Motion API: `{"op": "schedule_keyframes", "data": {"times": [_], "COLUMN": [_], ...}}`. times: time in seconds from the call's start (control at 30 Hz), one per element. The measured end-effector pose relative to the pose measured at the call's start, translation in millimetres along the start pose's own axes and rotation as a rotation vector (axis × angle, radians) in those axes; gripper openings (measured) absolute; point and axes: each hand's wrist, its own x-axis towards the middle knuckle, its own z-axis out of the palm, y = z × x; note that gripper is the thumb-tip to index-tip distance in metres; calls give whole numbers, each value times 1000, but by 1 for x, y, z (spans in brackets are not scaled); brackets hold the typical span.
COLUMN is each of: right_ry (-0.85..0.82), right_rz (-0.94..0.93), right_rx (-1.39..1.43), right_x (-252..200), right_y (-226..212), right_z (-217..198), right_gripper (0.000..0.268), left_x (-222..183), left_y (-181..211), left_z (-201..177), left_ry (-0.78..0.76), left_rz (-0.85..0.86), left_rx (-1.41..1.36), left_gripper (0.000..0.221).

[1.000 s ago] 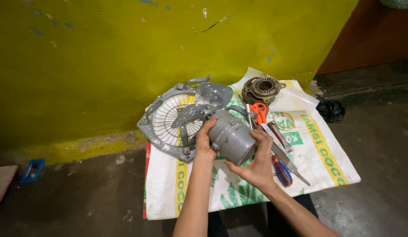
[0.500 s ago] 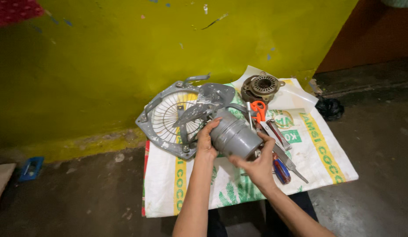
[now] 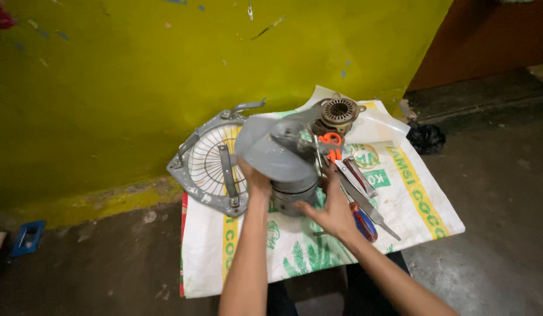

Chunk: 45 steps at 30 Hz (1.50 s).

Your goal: The person disassembles and reassembles components of a fan motor and blade assembly on a table, using a screwdriver and pliers to manipulate screws and metal parts.

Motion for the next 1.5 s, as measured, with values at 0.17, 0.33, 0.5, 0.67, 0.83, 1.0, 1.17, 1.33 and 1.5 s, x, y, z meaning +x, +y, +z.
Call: {"op": "schedule_keyframes", "data": {"times": [0.17, 0.33, 0.5, 0.67, 0.83, 1.0, 1.17, 1.33, 1.5], "right_ry": [43, -52, -151, -272, -240, -317, -163, 64, 75], "right_rz": [-87, 74, -78, 9, 89, -33, 182, 280, 474], "right_rx": [121, 28, 266, 411, 370, 246, 172, 303, 125], "right_x": [13, 22, 47, 74, 86, 87, 72, 56, 32], "right_y": [-25, -42, -5, 53, 45, 11, -4, 54, 60], "right_z": [2, -10, -5, -1, -2, -16, -44, -68, -74], "right_gripper": [100, 93, 91, 86, 76, 65, 40, 27, 24], "left_x": [21, 10, -11, -17, -16, -16, -2, -7, -11], "left_y": [-12, -44, -41, -20, -4, 30, 34, 30, 33], "left_z": [-17, -79, -123, -115, -40, 2, 0, -14, -16], "left_ry": [-79, -92, -80, -235, -252, -181, -141, -121, -166], "left_rz": [-46, -375, -496, -528, -198, -121, -188, -317, -351], "left_rx": [61, -242, -167, 52, 505, 735, 822, 721, 661], "left_gripper": [34, 39, 45, 51, 66, 68, 94, 101, 93]}}
